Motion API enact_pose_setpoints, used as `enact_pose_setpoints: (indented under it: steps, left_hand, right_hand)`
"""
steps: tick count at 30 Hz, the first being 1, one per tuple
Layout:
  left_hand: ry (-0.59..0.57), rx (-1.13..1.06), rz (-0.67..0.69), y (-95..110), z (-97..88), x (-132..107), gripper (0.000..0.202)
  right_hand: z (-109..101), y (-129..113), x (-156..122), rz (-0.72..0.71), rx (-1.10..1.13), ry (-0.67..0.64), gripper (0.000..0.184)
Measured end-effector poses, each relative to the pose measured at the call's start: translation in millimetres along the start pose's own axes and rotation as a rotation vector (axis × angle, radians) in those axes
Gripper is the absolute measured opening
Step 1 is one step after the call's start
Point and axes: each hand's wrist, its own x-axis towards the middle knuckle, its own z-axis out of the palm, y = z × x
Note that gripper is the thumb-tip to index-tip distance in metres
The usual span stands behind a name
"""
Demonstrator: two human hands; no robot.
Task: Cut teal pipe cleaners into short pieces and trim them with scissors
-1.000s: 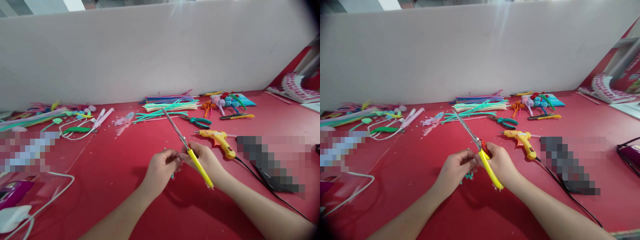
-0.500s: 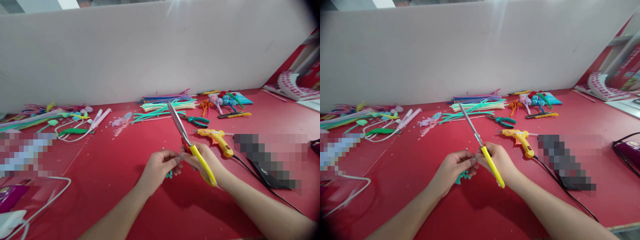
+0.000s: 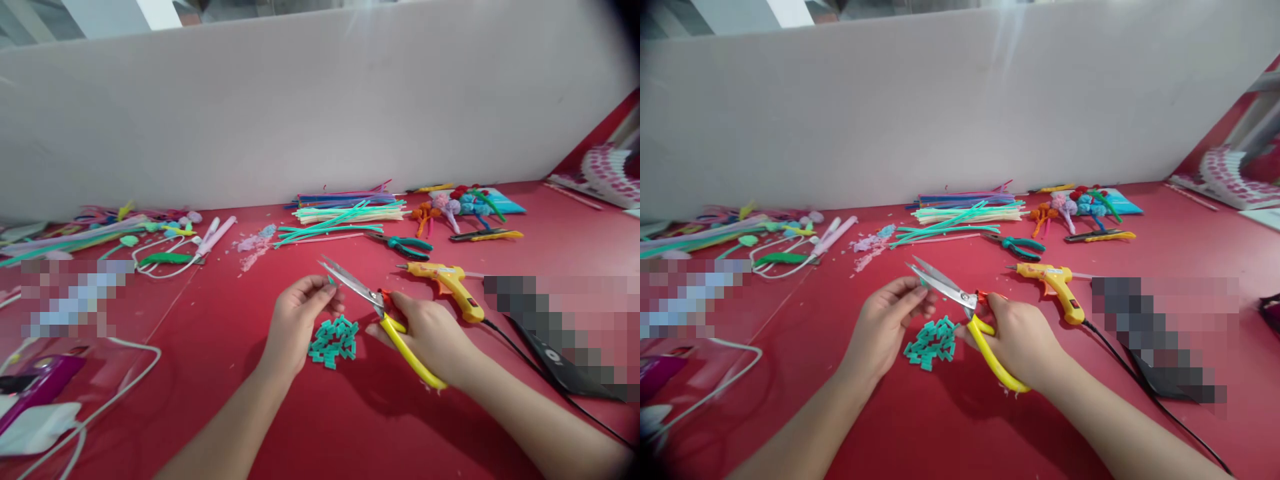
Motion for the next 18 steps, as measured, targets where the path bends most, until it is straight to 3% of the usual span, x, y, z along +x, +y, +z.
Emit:
enact_pose_setpoints:
  steps: [5, 18]
  left_hand:
    - [-0.005, -0.023, 0.078, 5, -4.0, 1, 0.008]
    - [0.089, -0.087, 0.043, 8, -2.3, -2, 0.010]
  right_hand:
    - [7, 1, -2, -0.055, -0.102, 0.003, 0.028]
    - [16, 4, -4, -0.112, -0.179, 0.024, 0.033]
